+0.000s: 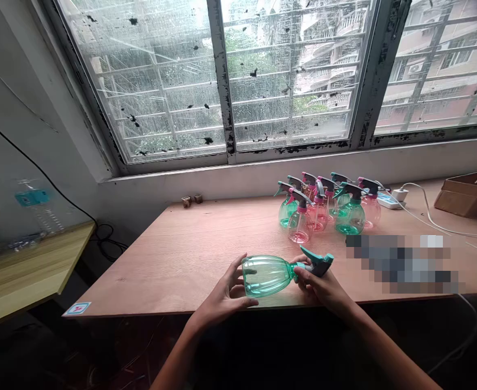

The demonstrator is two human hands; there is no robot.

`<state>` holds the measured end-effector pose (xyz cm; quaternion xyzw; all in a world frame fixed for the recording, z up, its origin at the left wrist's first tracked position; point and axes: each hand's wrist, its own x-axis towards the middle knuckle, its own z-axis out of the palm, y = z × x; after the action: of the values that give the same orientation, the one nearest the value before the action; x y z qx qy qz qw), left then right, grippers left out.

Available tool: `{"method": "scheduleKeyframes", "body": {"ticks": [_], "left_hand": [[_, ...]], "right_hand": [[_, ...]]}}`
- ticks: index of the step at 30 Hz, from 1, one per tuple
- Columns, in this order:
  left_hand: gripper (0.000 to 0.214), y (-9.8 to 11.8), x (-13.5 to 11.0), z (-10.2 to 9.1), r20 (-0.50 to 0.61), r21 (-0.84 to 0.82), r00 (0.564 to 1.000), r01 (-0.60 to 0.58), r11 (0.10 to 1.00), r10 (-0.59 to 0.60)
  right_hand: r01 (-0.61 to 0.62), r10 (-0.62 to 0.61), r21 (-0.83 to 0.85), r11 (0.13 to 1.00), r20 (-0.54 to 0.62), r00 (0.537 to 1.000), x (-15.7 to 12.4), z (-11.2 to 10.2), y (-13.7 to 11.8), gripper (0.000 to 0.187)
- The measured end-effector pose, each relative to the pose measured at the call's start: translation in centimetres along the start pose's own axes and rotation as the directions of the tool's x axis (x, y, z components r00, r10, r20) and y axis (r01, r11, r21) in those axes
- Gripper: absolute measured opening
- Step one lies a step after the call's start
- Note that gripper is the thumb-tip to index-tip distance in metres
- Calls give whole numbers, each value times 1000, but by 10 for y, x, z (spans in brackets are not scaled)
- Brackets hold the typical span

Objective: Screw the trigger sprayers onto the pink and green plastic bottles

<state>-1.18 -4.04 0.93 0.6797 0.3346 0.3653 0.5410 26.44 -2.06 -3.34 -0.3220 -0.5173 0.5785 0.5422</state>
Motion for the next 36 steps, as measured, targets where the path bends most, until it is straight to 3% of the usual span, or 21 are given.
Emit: {"method": "scheduleKeyframes", "body": {"ticks": [10,16,21,28,34,36], "left_hand": [[104,5,-2,6,16,0,1000,12,1000,-12],[83,4,-1,3,6,6,999,40,999,-40],[98,4,0,3,-7,15,999,31,999,-31],[102,2,-2,4,-18,13,1000,22,1000,-22],[81,2,0,3,-13,-11,999,31,999,-31],[84,3,1,3,-20,-10,999,30,1000,-30]], "right_hand": [[4,-4,8,1000,-5,1000,0,0,-1,27],[1,-1,-8,1000,1,1000,0,1,-1,28],[13,-12,-15,1000,4,1000,-1,-1,-1,26],[18,-18,-12,1000,-1,1000,1,-1,1,25],[7,-7,-18,1000,1,1000,1,-1,1,27],[12,-12,-22,1000,-4,1000,1,-2,1,27]]}}
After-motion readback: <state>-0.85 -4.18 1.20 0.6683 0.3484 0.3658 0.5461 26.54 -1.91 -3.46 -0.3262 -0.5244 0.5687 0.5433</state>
